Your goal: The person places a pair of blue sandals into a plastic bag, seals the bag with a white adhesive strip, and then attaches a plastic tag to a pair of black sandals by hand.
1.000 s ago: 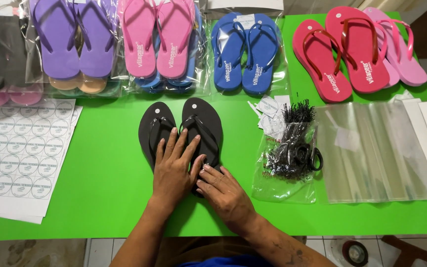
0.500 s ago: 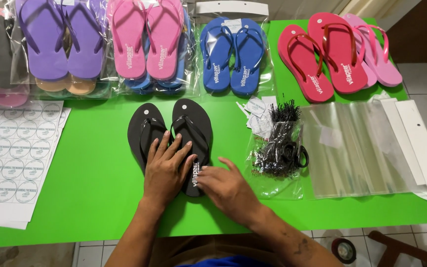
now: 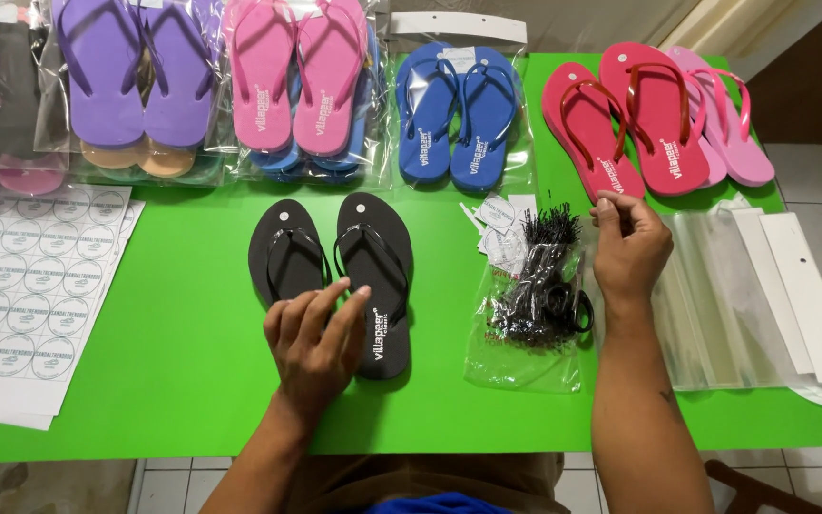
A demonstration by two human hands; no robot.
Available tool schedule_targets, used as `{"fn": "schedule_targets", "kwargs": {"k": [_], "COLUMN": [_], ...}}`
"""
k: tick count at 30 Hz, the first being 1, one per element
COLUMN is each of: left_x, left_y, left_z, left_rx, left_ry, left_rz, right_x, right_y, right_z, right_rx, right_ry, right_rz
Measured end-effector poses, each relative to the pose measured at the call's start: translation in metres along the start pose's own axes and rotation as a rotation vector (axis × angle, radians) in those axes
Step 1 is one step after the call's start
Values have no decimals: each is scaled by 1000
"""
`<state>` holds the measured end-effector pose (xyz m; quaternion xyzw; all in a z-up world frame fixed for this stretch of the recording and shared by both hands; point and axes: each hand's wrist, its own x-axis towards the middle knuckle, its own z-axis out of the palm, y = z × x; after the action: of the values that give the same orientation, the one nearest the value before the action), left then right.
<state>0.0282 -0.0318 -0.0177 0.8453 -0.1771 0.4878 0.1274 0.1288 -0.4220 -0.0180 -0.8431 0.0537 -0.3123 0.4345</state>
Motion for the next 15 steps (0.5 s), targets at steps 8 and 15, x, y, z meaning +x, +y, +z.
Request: {"fn": "schedule_targets", "kwargs": {"k": [8, 15], "left_x": [28, 37], "left_y": [127, 180], "left_z": [30, 80], "left_rx": [-437, -559], "left_ry": [-38, -395], "left_rz": [85, -14], "right_x": [-6, -6], "right_y": [9, 4], "right_z": [1, 0], "right_rx": [-73, -228], "right_ry": [-59, -172], "right_rz": [10, -87]}}
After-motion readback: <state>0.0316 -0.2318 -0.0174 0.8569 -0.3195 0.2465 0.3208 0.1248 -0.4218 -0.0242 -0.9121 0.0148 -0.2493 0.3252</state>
